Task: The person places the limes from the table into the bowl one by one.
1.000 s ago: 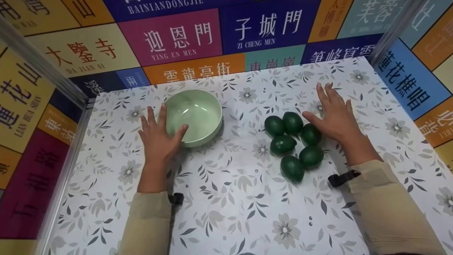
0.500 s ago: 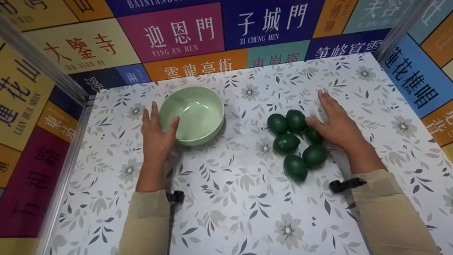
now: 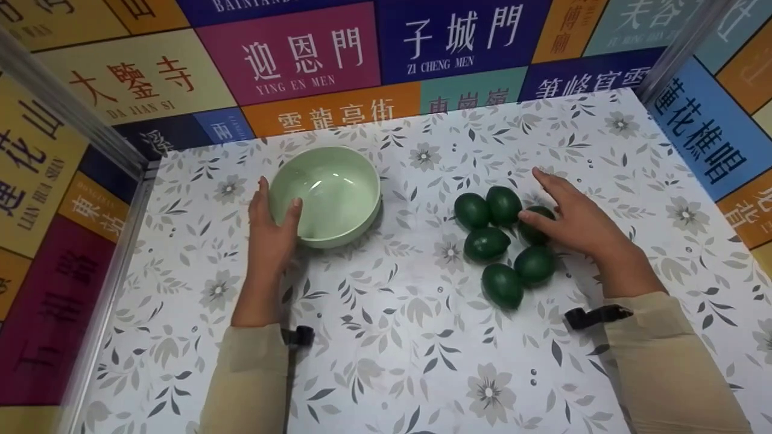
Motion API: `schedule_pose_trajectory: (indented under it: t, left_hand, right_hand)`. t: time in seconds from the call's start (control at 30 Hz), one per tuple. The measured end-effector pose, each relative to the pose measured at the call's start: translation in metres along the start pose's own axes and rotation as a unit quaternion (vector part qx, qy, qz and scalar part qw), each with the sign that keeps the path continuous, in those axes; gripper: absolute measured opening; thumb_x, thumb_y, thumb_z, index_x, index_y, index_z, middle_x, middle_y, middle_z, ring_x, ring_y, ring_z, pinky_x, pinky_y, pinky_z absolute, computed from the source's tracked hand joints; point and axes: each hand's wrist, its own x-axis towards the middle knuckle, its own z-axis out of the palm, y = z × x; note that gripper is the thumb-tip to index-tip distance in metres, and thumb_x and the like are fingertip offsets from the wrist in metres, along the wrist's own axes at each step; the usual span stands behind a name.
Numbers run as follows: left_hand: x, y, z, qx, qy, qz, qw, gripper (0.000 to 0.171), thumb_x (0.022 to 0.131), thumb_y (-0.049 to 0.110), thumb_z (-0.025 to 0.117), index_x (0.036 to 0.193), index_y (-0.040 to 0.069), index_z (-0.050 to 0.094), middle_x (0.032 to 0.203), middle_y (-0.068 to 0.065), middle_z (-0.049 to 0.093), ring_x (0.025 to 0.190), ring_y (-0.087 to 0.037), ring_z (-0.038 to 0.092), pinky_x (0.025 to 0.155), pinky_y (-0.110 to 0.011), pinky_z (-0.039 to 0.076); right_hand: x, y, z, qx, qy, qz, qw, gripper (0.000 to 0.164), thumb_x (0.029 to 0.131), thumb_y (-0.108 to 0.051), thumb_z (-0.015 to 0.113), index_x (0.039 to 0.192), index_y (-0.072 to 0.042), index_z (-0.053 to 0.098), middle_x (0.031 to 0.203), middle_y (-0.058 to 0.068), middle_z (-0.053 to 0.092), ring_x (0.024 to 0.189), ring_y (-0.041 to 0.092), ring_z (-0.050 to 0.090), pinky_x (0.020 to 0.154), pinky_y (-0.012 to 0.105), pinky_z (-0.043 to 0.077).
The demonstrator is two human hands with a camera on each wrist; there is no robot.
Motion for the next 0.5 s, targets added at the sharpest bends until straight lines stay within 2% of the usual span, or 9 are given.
schedule_pose_trajectory:
  t: [0.17,0.4,0.5]
  left_hand:
    - [0.0005,-0.0023,0.0040,-0.018,0.000,0.011,0.9998,0.087,0.100,0.056,0.057,0.168,0.026,0.011,0.173,-0.011,0.020,0.160,-0.030,0.020,0.130,-0.048,0.021]
    - [0.0022,-0.0016,0.0040,-0.049,-0.016,-0.025,0.9984,0.085,0.102,0.052,0.056,0.168,0.026,0.009,0.175,-0.006,0.016,0.161,-0.026,0.016,0.131,-0.044,0.017]
    - [0.0029,-0.0009,0.0025,-0.060,-0.025,-0.047,0.9968,0.084,0.103,0.052,0.055,0.168,0.028,0.008,0.175,-0.004,0.014,0.162,-0.026,0.014,0.131,-0.044,0.015]
  right_hand:
    - [-0.0001,0.0012,0.0027,0.003,-0.003,-0.003,1.000,0.087,0.097,-0.053,0.067,0.166,-0.023,0.025,0.169,0.023,0.025,0.152,0.048,0.030,0.119,0.070,0.026]
    - [-0.0002,0.0031,0.0048,-0.003,-0.010,-0.003,1.000,0.084,0.097,-0.052,0.066,0.164,-0.016,0.031,0.164,0.024,0.034,0.140,0.047,0.046,0.114,0.068,0.033]
    - [0.0000,0.0027,0.0050,-0.002,-0.016,-0.001,1.000,0.085,0.096,-0.053,0.067,0.164,-0.015,0.032,0.162,0.023,0.037,0.140,0.046,0.046,0.115,0.068,0.032]
